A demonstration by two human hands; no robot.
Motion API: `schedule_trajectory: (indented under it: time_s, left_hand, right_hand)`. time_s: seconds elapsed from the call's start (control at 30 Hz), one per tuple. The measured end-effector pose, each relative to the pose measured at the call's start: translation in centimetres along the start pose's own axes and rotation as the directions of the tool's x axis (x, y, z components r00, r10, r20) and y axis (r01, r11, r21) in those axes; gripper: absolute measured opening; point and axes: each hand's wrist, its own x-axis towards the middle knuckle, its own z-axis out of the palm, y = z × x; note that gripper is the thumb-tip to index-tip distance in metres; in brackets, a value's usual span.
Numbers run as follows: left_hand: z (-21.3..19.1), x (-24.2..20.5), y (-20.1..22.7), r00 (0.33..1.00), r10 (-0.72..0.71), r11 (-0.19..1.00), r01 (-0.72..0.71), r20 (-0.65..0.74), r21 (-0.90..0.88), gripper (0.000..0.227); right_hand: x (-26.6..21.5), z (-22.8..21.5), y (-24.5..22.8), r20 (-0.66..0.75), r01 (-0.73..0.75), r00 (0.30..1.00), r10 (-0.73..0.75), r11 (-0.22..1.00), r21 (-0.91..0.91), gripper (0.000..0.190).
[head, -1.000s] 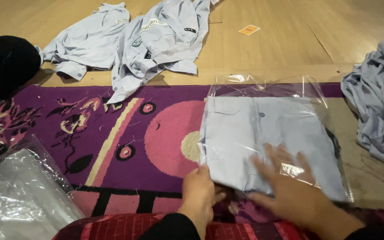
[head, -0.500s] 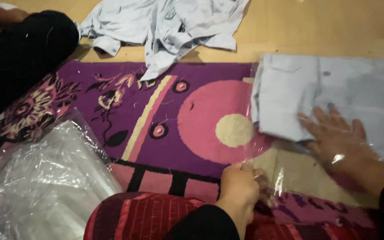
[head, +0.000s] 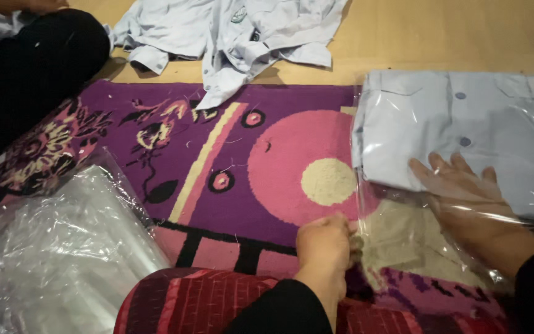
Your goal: The person picks up folded shirts one at a time, slides them into clear plastic bags, and seals the bags by folding over the adhesive flap.
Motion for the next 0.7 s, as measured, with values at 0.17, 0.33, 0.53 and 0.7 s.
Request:
schedule_trajectory:
  time_s: [0.17, 0.33, 0.53, 0.7]
  left_hand:
    - [1.3, 0.5, 0.3, 0.991, -0.017, 0.988, -0.004, 0.133, 0.155, 0.043]
    - [1.3, -0.5, 1.9, 0.993, 0.103, 0.801, -0.119, 0.061, 0.586, 0.028]
    - [0.8, 0.4, 1.5, 0.993, 0.087, 0.794, -0.115, 0.076, 0.597, 0.032]
    - [-0.8, 5.6, 0.0, 0.991, 0.128, 0.850, -0.128, 0.035, 0.512, 0.012]
  right_hand:
    - [0.1, 0.8, 1.1, -0.073, 0.127, 0.990, -0.118, 0.982, 0.139, 0.056]
    - [-0.8, 1.3, 1.0, -0.004, 0.140, 0.990, -0.141, 0.989, -0.041, 0.069]
    - [-4.2, 2.4, 0.0, 0.134, 0.097, 0.989, -0.070, 0.973, -0.208, 0.078]
    - [-5.4, 8.5, 9.1, 0.191, 0.331, 0.875, -0.445, 0.837, 0.436, 0.048]
